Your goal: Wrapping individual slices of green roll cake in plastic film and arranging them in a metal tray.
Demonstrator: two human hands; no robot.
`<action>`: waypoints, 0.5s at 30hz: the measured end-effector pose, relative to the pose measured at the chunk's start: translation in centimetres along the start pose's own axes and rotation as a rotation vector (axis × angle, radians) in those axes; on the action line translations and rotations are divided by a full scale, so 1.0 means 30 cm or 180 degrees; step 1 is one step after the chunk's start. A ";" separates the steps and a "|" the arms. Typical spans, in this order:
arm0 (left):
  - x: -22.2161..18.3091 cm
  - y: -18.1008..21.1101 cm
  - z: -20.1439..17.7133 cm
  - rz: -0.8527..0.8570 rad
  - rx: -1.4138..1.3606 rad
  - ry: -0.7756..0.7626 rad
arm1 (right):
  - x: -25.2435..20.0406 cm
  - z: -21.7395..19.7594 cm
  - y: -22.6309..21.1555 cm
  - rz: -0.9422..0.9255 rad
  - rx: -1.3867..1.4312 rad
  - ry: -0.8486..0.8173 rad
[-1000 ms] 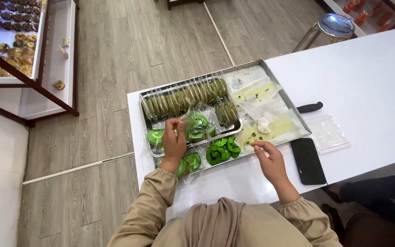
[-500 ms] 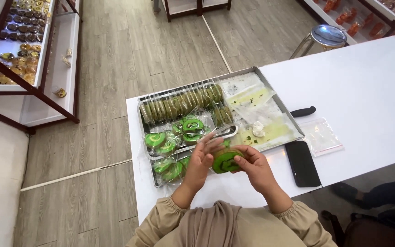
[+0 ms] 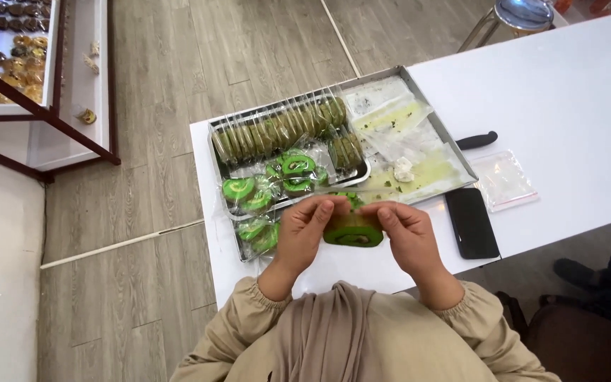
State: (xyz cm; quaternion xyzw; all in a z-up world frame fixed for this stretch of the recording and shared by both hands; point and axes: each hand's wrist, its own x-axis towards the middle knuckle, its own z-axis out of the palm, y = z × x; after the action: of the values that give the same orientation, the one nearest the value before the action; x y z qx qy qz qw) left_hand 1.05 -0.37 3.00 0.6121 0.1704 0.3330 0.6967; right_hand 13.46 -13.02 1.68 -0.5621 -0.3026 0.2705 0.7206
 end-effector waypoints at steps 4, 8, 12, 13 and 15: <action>0.003 -0.014 -0.012 0.0045 -0.0483 0.0008 | 0.015 0.015 -0.011 -0.0090 0.0435 0.0145; 0.007 0.001 -0.018 0.0173 -0.0550 0.0351 | 0.017 0.031 -0.025 -0.0126 0.0562 0.0102; 0.014 0.002 -0.023 0.0261 -0.0523 0.0481 | 0.017 0.042 -0.020 -0.0142 0.0668 0.0044; 0.015 0.002 -0.022 0.0267 -0.0524 0.0476 | 0.016 0.043 -0.020 -0.0150 0.0667 0.0044; 0.023 0.003 -0.022 0.0426 -0.0366 0.0536 | 0.021 0.046 -0.023 -0.0212 0.0642 0.0037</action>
State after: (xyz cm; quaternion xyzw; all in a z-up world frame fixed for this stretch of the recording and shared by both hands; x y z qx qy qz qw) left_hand 1.10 0.59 3.08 0.5510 0.1677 0.4383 0.6901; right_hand 12.89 -11.82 2.70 -0.4779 -0.2881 0.2722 0.7839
